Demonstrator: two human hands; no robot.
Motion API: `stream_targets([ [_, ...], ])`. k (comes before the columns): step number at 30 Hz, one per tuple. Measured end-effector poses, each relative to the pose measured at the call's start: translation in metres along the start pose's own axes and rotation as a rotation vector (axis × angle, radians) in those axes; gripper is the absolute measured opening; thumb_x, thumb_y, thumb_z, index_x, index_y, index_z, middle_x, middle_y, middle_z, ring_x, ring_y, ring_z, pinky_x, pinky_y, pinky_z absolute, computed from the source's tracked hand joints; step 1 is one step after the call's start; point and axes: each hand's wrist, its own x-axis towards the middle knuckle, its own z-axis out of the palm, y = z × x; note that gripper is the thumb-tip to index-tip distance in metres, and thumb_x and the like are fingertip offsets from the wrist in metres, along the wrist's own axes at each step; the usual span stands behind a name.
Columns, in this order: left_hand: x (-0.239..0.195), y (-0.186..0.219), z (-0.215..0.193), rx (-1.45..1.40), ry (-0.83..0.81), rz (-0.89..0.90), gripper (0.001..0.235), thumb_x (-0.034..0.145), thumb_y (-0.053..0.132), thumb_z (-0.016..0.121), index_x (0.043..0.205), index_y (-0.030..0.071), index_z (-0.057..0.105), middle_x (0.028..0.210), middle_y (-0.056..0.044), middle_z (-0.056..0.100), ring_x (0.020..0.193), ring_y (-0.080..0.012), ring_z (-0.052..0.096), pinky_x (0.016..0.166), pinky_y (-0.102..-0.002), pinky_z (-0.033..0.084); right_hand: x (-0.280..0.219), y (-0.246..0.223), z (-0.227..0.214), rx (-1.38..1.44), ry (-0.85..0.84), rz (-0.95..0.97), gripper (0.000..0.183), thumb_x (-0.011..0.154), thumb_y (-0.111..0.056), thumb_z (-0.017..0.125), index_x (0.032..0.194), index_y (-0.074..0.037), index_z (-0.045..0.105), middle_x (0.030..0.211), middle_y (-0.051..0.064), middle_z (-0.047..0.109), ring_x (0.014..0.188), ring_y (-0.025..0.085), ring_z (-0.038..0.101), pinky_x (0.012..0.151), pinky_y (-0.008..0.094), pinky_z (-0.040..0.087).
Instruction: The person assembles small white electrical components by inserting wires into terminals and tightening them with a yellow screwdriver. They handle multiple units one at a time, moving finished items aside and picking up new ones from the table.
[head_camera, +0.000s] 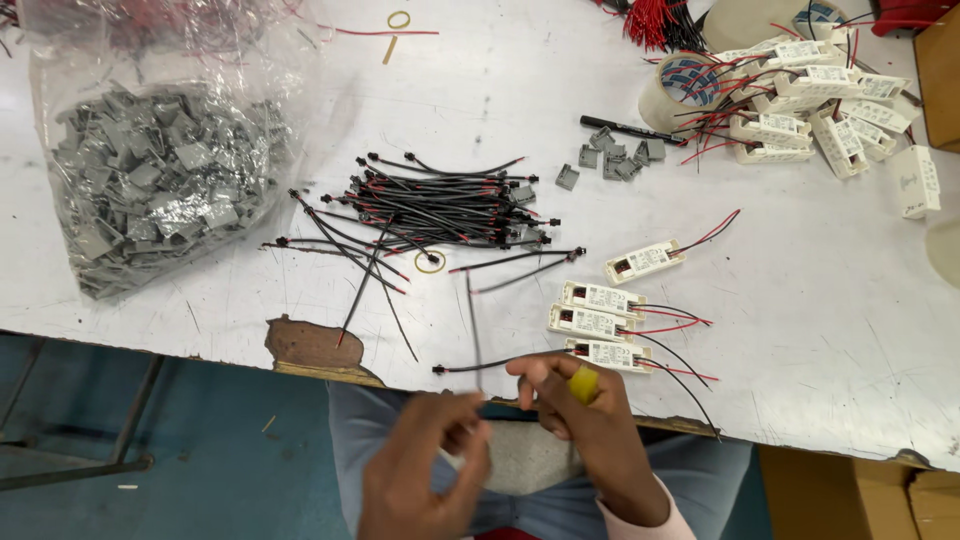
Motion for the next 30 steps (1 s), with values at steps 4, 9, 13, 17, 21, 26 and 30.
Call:
stream_targets([
  [4,-0.017,-0.01,0.013,-0.077,-0.146,-0.046,0.033,0.081,0.0,0.078,0.113,0.0,0.071,0.089,-0.012,0.074,0.07,-0.015,0.076,0.058,-0.027,0.06,0.007,-0.001,0.008,0.098,-0.001,0.007,0.032,0.092,-0.022,0.067,0.104,0.006,0.077,0.073,0.004,0.065,0.048,0.005,0.04,0.045,0.022,0.031],
  [9,-0.022,-0.035,0.027,-0.045,-0.121,0.102,0.034,0.08,-0.002,0.077,0.113,0.003,0.072,0.091,-0.011,0.074,0.072,-0.0158,0.075,0.061,-0.026,0.061,0.019,-0.002,0.019,0.004,0.063,0.115,0.024,0.087,-0.014,0.077,0.098,0.007,0.074,0.069,0.006,0.059,0.044,0.007,0.038,0.041,0.024,0.028],
  [13,-0.02,-0.041,0.03,-0.019,-0.195,0.04,0.038,0.082,0.0,0.077,0.119,0.007,0.071,0.095,-0.01,0.075,0.081,-0.0163,0.079,0.068,-0.025,0.065,0.023,-0.001,0.018,0.097,-0.026,0.169,0.024,0.084,-0.012,0.075,0.1,0.006,0.073,0.071,0.007,0.067,0.042,0.007,0.037,0.04,0.024,0.027],
  [17,-0.005,-0.03,0.015,0.032,-0.355,-0.242,0.05,0.076,0.018,0.085,0.124,0.014,0.072,0.093,-0.007,0.076,0.073,-0.0168,0.076,0.064,-0.03,0.058,0.022,0.021,0.014,0.209,0.089,0.077,0.027,0.084,-0.012,0.077,0.104,0.005,0.073,0.074,0.008,0.072,0.046,0.006,0.043,0.043,0.022,0.032],
  [21,0.036,-0.014,0.002,-0.117,-0.18,-0.367,0.052,0.083,0.024,0.079,0.132,0.011,0.066,0.101,-0.003,0.076,0.083,-0.0123,0.074,0.073,-0.028,0.059,0.012,0.063,0.01,-0.001,0.312,-0.209,0.026,0.08,-0.008,0.085,0.101,0.005,0.079,0.069,0.009,0.068,0.053,0.007,0.053,0.046,0.022,0.039],
  [26,0.074,0.006,0.015,-0.439,-0.146,-0.389,0.033,0.09,0.021,0.076,0.117,0.003,0.079,0.088,-0.006,0.081,0.079,-0.0095,0.069,0.074,-0.025,0.057,0.006,0.084,0.003,-0.202,0.186,-0.366,0.023,0.079,-0.01,0.085,0.097,0.003,0.08,0.077,0.011,0.08,0.068,0.01,0.071,0.061,0.022,0.055],
  [30,0.077,0.014,0.02,-0.598,-0.199,-0.564,0.023,0.087,0.016,0.078,0.103,-0.001,0.08,0.081,-0.007,0.072,0.071,-0.0086,0.066,0.062,-0.026,0.056,0.0,0.05,-0.009,-0.245,0.302,-0.326,0.025,0.081,-0.013,0.08,0.101,0.002,0.079,0.084,0.012,0.081,0.074,0.01,0.077,0.067,0.022,0.059],
])
